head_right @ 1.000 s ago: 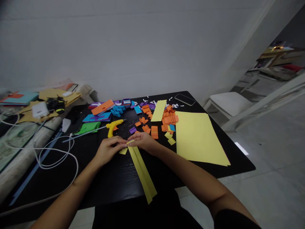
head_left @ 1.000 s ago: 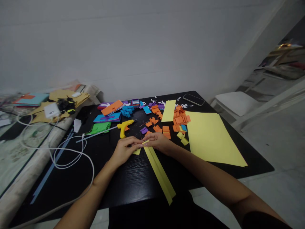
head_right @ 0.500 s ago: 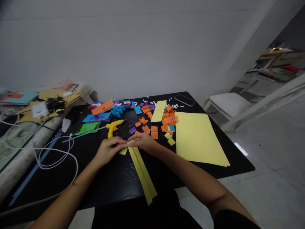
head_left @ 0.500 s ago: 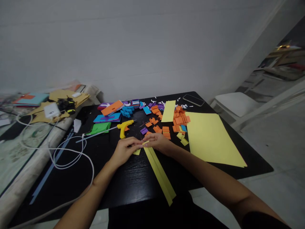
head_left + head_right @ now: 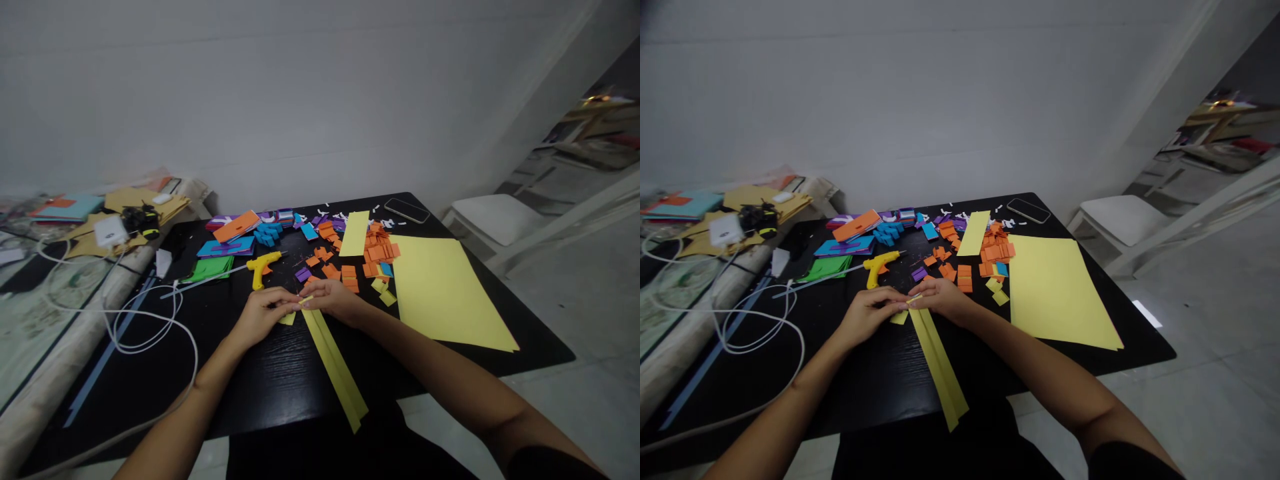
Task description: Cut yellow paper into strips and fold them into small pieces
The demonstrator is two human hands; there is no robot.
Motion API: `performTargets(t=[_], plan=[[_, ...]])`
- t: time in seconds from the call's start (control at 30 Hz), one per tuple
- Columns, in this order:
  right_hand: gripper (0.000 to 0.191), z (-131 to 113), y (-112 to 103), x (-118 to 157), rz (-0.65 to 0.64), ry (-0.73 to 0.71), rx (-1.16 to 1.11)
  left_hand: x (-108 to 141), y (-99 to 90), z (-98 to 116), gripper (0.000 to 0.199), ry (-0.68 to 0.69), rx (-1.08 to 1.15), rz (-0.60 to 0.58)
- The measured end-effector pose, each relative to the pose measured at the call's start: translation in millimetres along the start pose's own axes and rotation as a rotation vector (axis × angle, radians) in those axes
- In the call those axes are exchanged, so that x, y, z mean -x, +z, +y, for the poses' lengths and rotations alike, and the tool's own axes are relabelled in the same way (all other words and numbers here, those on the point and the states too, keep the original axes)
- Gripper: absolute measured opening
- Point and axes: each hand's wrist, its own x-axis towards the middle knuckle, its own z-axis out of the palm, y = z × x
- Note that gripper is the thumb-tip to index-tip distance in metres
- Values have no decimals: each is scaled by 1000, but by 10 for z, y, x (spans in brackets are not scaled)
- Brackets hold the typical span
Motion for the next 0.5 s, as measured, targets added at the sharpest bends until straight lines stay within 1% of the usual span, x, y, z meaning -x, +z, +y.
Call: performTargets(t=[0.07,0.17,0.23,0.27,0.37,0.43,0.5], plan=[[37,-8,3,1,8,2,3,-5,-50,-16,18,-51,13,-9],[39,-17,6,-2,37,9,9,-8,-99,-40,25,-149,85,67],[40,-17,5,-7,51,12,13,-8,-86,-45,30,-180,106,102],[40,-14,5,-9,53,11,18,-8,-63,-43,32,-184,92,96],[40,5,2,-17,40,-7,44,0,42,-34,34,-179,20,13],[40,25,-2,-25,27,-37,67,8,107,-34,33,-179,13,-51],[40,42,-5,-32,17,-70,88,14,145,-40,34,-173,20,-91]])
